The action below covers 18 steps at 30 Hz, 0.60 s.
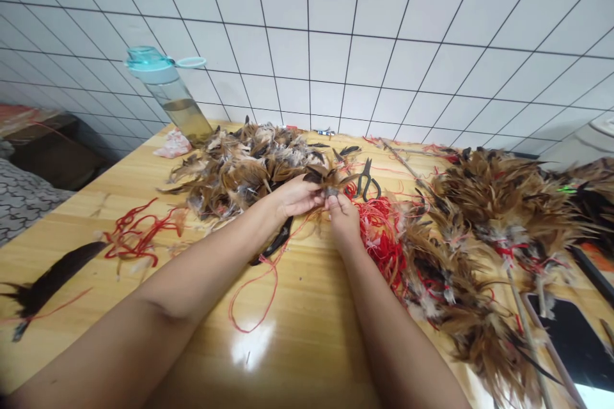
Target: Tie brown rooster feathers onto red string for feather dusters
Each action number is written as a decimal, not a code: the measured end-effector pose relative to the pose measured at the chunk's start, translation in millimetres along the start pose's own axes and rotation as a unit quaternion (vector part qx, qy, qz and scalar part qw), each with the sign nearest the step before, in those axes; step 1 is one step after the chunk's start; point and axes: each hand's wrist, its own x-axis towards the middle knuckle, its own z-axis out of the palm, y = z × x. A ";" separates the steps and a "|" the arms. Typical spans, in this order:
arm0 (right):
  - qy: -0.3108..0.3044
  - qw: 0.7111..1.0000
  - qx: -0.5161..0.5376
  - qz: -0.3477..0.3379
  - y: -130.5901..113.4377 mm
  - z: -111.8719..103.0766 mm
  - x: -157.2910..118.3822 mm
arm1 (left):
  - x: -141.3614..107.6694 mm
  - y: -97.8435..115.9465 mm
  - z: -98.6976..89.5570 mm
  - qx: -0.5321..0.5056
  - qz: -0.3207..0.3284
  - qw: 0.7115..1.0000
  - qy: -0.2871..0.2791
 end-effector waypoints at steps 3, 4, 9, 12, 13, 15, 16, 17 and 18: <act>0.029 0.994 0.091 0.052 -5.2 0.9 0.0 | -1.2 3.5 -0.6 -0.032 0.016 0.999 -0.004; 0.036 0.991 0.109 0.065 -7.8 0.8 -0.1 | -1.5 4.6 -1.2 -0.036 0.022 0.999 -0.001; 0.085 0.978 0.166 0.089 -17.1 -2.3 1.1 | -2.8 6.8 -4.8 0.009 0.042 0.999 0.004; 0.104 0.975 0.172 0.090 -16.7 -3.4 2.5 | -4.4 5.1 -4.2 0.046 0.038 0.998 -0.032; 0.108 0.975 0.166 0.096 -15.7 -3.3 2.8 | -4.9 4.1 -3.4 0.057 0.040 0.997 -0.040; 0.112 0.977 0.149 0.102 -13.0 -2.4 2.8 | -5.2 2.0 -1.2 0.081 0.051 0.995 -0.042; 0.113 0.979 0.139 0.099 -11.4 -1.9 2.8 | -5.0 1.1 -0.1 0.096 0.061 0.993 -0.037; 0.112 0.981 0.130 0.092 -9.8 -1.3 2.8 | -4.8 0.3 0.8 0.115 0.072 0.990 -0.029; 0.110 0.983 0.122 0.083 -8.4 -0.7 2.8 | -4.4 -0.3 1.5 0.135 0.086 0.987 -0.019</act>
